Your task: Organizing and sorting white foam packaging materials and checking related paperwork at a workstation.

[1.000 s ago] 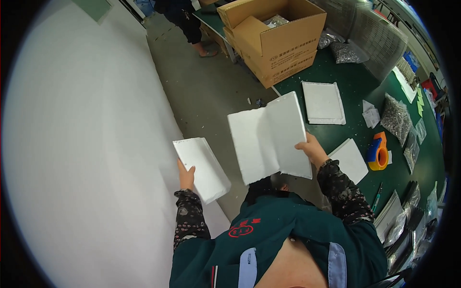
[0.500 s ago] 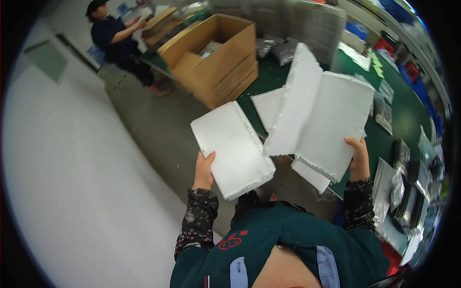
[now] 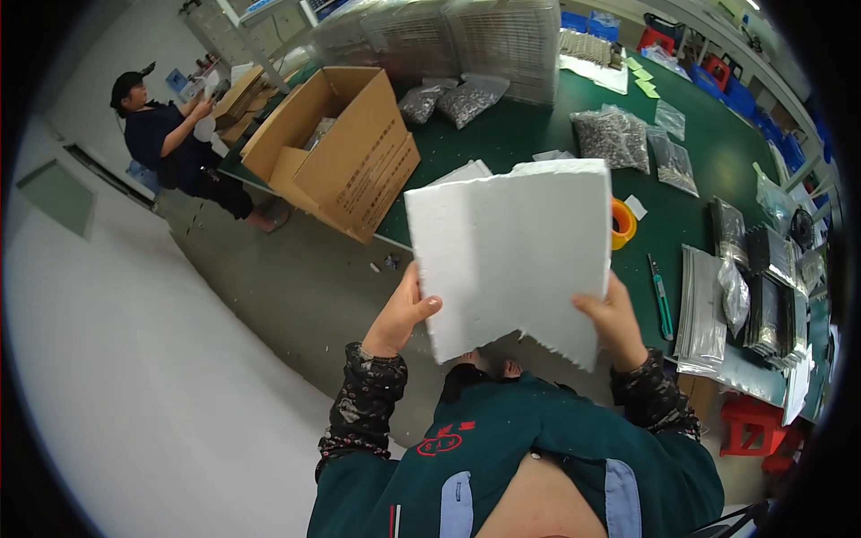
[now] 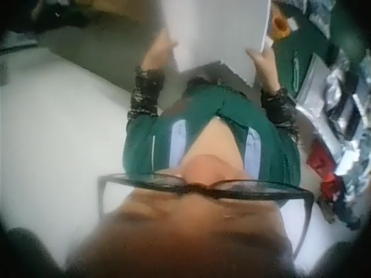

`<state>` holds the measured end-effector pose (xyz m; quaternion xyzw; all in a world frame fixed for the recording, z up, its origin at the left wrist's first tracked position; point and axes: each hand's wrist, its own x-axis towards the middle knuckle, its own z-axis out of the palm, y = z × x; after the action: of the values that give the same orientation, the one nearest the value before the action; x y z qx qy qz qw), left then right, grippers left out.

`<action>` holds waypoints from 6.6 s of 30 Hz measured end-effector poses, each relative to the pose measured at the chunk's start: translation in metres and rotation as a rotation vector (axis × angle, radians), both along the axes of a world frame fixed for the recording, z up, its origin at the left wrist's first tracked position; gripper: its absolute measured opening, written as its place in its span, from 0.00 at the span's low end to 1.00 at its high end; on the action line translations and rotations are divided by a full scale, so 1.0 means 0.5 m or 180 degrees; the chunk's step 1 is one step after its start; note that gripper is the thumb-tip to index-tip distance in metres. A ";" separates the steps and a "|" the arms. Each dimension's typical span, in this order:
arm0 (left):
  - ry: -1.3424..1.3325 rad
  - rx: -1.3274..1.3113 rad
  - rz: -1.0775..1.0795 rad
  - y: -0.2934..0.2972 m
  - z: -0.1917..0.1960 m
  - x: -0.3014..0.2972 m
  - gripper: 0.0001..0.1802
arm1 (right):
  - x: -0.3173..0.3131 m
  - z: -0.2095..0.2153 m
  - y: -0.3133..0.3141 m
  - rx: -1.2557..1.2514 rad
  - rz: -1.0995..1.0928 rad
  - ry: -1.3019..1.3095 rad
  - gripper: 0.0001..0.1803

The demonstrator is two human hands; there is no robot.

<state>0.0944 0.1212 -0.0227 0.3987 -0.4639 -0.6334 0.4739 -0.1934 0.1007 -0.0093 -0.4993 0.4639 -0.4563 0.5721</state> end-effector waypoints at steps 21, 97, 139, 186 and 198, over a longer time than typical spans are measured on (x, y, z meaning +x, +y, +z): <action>0.0756 0.1805 0.1643 0.391 -0.148 0.063 0.38 | 0.129 -0.120 -0.056 0.1367 0.3402 0.0191 0.26; -0.3528 -0.1140 0.2072 0.068 0.195 0.137 0.39 | 0.170 0.092 -0.104 -0.1551 0.1527 0.1181 0.24; 0.0033 0.0955 0.2953 0.209 -0.084 0.172 0.27 | -0.015 -0.166 -0.308 0.1323 -0.0501 -0.0488 0.26; 0.1390 0.0654 0.2313 0.069 -0.076 -0.076 0.31 | 0.174 -0.084 -0.074 0.1858 0.0873 -0.1917 0.27; 0.0556 0.0775 0.1462 0.094 -0.035 0.002 0.26 | 0.062 -0.040 -0.177 0.0900 0.1978 0.0552 0.39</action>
<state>0.0956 0.1681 -0.0402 0.4914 -0.2391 -0.5924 0.5920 -0.1624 0.0122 -0.0292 -0.5693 0.3952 -0.1476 0.7057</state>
